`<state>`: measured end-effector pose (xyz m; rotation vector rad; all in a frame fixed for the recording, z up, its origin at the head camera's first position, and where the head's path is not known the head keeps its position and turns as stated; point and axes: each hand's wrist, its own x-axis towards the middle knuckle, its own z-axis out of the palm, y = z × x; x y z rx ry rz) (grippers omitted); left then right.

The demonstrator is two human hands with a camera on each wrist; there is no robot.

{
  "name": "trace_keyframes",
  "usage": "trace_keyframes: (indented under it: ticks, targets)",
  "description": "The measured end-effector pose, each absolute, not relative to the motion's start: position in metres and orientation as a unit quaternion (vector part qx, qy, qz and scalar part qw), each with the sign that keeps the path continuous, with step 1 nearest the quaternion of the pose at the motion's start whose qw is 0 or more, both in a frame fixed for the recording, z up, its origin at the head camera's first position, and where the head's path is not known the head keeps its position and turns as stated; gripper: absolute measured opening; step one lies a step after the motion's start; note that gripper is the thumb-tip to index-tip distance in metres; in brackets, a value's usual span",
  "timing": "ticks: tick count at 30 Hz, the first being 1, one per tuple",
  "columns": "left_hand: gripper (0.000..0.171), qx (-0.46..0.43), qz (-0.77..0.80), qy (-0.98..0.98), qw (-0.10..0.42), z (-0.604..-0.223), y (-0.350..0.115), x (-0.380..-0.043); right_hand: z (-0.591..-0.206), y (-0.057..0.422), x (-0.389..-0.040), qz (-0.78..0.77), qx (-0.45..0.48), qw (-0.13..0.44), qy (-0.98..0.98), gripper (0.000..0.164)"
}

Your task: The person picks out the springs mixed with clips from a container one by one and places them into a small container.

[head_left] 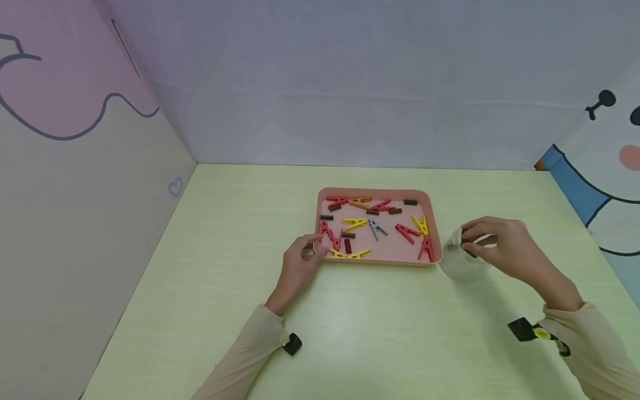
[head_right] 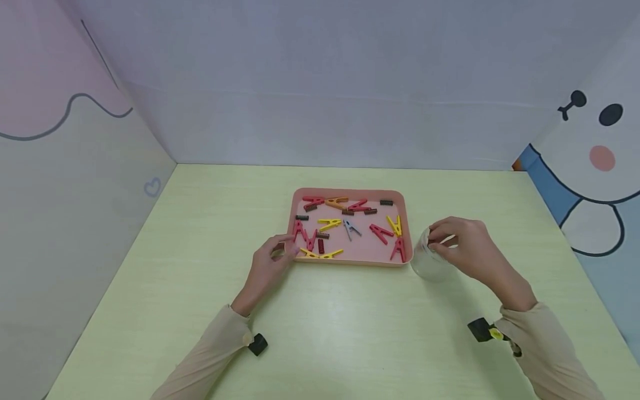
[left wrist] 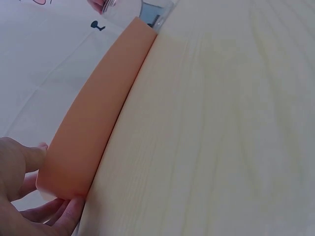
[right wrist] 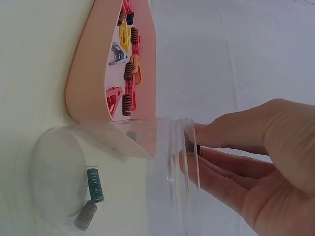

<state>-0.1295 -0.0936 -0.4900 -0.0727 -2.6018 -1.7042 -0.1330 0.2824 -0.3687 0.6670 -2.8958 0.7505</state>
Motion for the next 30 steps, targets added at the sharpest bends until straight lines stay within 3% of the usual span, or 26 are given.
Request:
trace_keyframes:
  ticks: [16,30]
  targets:
    - [0.039,-0.019,-0.549,-0.836,0.014,-0.488,-0.093,-0.129,-0.375,0.284,-0.135,0.255,0.197,0.015,-0.947,0.013]
    - [0.038,-0.038,-0.563,-0.825,0.021,-0.487,-0.095,-0.128,-0.365,0.278,-0.134,0.247,0.202,0.048,-0.947,0.02]
